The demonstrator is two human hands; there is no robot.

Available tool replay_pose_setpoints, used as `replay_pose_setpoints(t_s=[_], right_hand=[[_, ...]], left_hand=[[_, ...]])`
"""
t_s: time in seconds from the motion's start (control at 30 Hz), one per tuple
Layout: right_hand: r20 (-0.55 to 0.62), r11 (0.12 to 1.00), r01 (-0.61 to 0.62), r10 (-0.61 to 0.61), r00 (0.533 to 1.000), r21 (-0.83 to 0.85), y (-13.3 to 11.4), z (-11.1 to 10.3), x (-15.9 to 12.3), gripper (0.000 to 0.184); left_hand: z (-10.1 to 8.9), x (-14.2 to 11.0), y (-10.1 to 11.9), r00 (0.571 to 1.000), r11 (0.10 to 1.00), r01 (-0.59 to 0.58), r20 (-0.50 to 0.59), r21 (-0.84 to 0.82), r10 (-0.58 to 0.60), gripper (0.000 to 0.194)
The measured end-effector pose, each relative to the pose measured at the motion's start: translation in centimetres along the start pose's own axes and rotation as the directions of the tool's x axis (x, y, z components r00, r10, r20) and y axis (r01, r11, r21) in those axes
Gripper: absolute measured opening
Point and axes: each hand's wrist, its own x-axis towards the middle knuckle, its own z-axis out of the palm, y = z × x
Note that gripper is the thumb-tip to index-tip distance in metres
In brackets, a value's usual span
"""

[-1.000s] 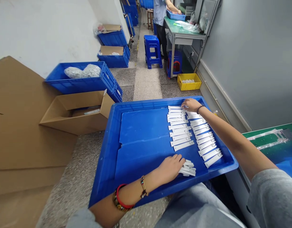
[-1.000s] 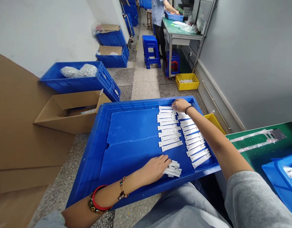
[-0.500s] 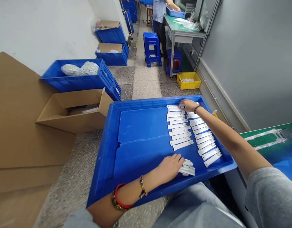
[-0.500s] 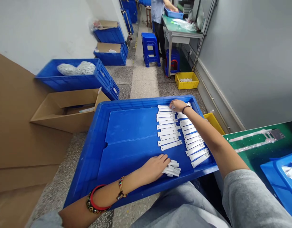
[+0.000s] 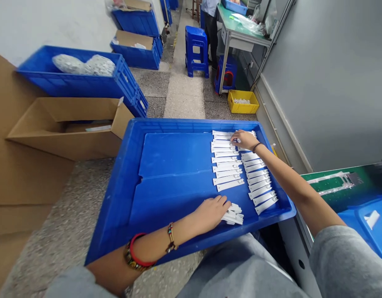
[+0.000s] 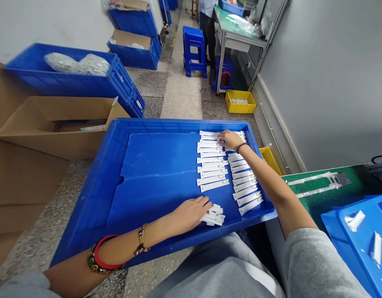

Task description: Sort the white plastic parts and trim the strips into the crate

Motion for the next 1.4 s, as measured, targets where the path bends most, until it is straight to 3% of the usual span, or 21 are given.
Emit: replay_pose_setpoints(t_s=[0.3,0.5,0.7,0.93,1.13,1.27,1.4], right_hand=[[-0.105,0.999,-0.008,0.004,0.994,-0.038,0.7,0.1,-1.0,0.019],[0.021,0.993,0.107,-0.106,0.994,-0.048,0.0,-0.9,-2.9,0.015],[0.049,0.99,0.14,-0.139,0.989,-0.027,-0.3,-0.3,-2.8,0.02],[0.043,0.985,0.168,-0.167,0.985,-0.028,-0.1,-0.1,-2.7,0.02],[-0.015,0.987,0.161,-0.161,0.987,-0.011,-0.3,0.0,-3.4,0.019],[-0.012,0.975,0.204,-0.204,0.979,0.084,-0.9,0.2,-4.9,0.017],[0.041,0.972,0.215,-0.22,0.975,0.092,-1.8,0.5,-5.9,0.021]], left_hand=[[-0.1,-0.2,0.0,1.0,1.0,-0.009,-0.02,-0.017,0.009,0.032],[0.4,-0.3,0.0,0.992,0.999,-0.037,-0.119,-0.008,0.036,0.021],[1.0,0.0,-0.3,0.973,0.993,-0.098,-0.203,0.068,0.11,0.019],[-0.6,0.2,-0.5,0.974,0.986,-0.084,-0.195,0.143,0.112,0.023],[-0.6,-0.1,-0.4,0.98,0.991,-0.031,-0.192,0.128,0.055,0.011],[-0.7,-0.3,-0.2,0.99,0.996,-0.017,-0.135,0.088,0.029,0.034],[-0.5,-0.2,-0.2,0.992,0.995,-0.028,-0.12,0.098,0.04,0.036]])
